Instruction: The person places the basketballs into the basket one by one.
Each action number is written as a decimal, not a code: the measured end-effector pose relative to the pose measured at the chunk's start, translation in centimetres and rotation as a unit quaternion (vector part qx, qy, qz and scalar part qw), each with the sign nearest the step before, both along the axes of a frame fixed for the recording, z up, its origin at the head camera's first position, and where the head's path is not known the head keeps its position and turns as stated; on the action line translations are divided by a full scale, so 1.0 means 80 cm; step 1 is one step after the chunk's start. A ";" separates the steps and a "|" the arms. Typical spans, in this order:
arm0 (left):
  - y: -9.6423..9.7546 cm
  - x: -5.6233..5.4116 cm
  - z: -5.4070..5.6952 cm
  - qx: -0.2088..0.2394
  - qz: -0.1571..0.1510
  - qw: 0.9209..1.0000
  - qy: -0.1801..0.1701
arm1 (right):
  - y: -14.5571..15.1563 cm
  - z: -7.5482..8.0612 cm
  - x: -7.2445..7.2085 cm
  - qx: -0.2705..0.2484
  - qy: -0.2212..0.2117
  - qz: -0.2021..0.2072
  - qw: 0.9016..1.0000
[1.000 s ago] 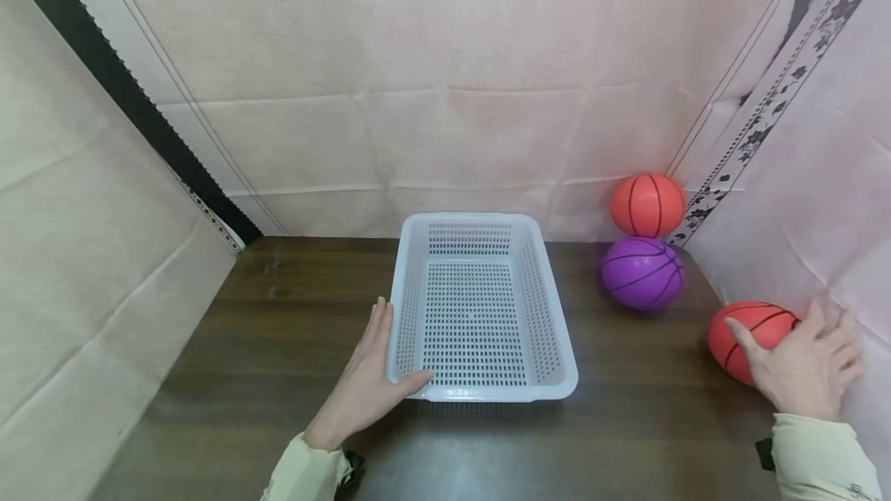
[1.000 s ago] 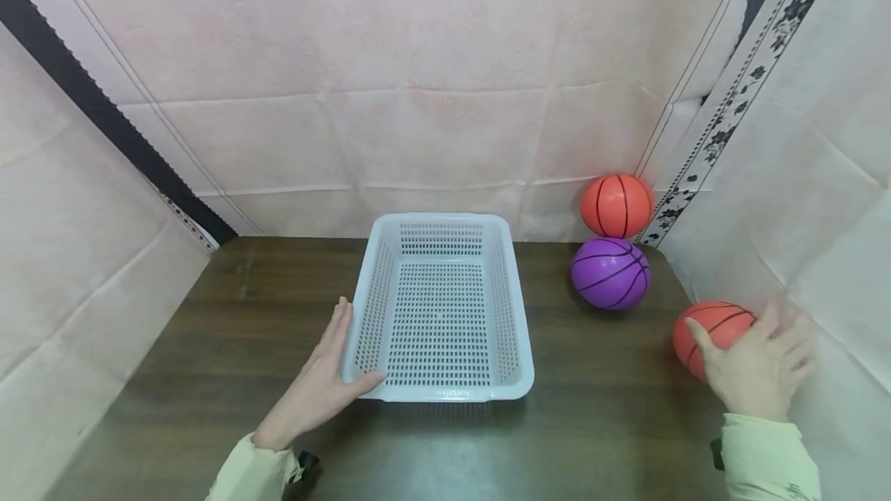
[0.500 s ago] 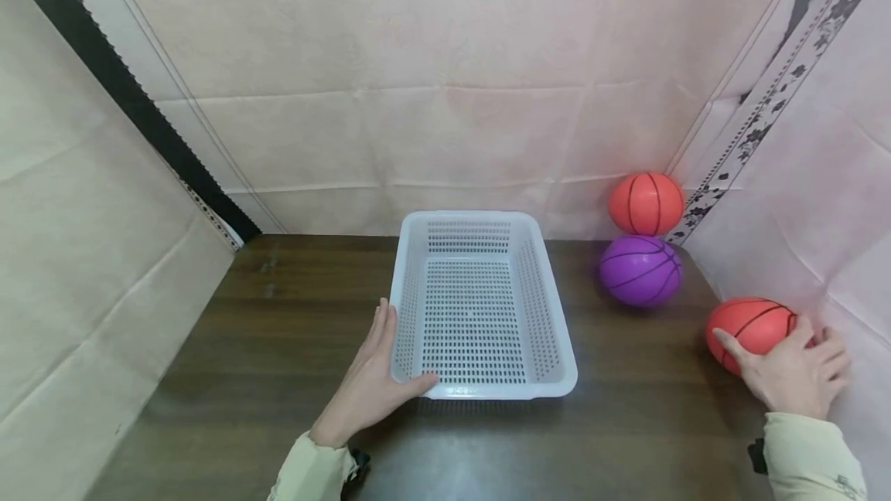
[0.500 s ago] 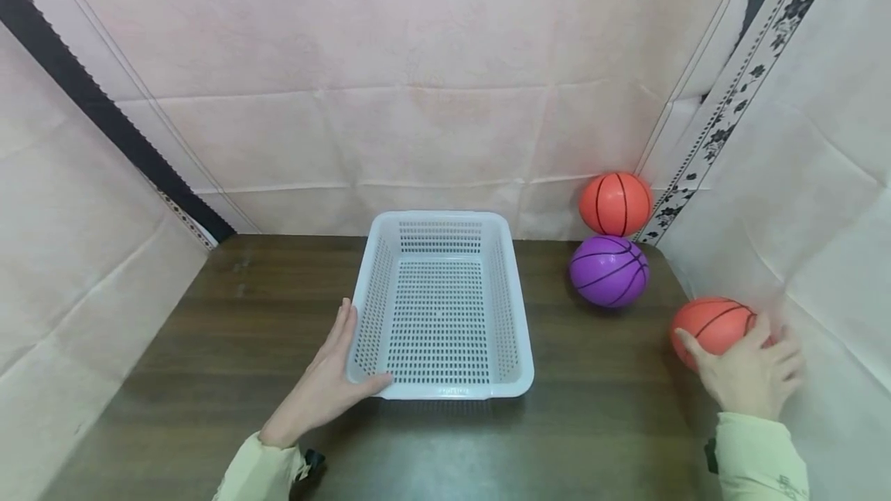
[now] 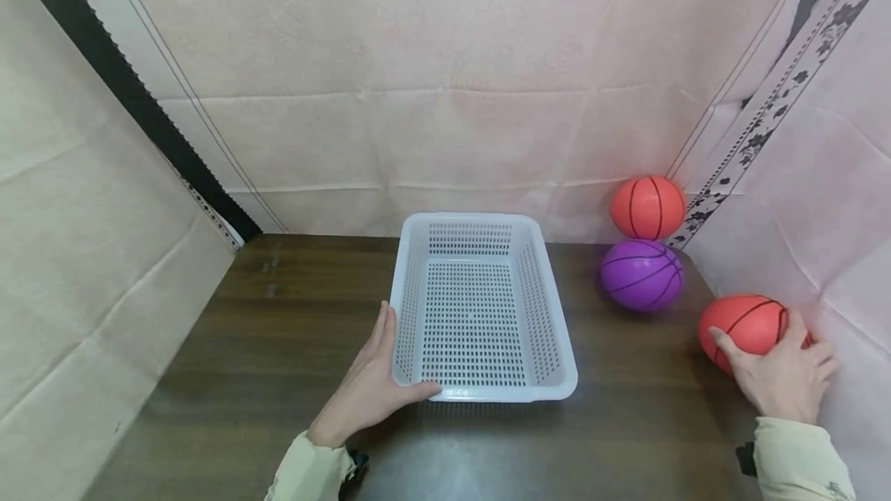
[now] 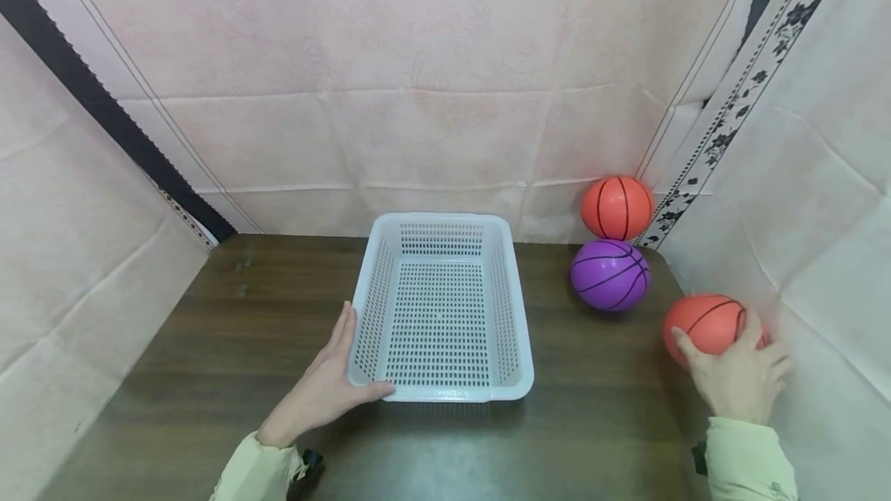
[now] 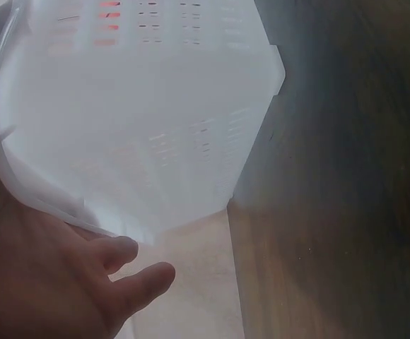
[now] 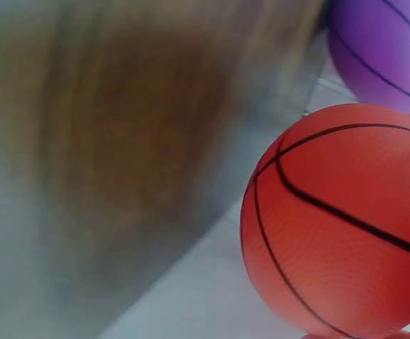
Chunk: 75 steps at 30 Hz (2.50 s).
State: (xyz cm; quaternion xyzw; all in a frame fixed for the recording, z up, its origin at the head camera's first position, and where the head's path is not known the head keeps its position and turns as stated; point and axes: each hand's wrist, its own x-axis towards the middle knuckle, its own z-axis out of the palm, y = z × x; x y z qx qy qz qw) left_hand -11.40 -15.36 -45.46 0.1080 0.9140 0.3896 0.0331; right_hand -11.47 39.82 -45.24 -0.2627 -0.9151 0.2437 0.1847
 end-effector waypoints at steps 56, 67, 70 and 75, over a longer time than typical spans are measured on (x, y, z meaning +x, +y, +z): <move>0.002 0.000 0.000 -0.002 0.015 1.000 0.001 | -0.328 0.027 -0.033 0.044 0.064 0.472 0.878; 0.001 0.000 -0.002 -0.004 0.013 1.000 0.006 | -0.295 0.062 -0.039 0.030 0.119 0.439 0.890; 0.001 0.001 -0.002 -0.005 0.013 1.000 0.006 | -0.269 0.068 -0.046 0.021 0.124 0.408 0.904; 0.002 0.001 -0.001 -0.017 0.011 1.000 0.008 | -0.218 0.067 -0.062 0.005 0.123 0.336 0.934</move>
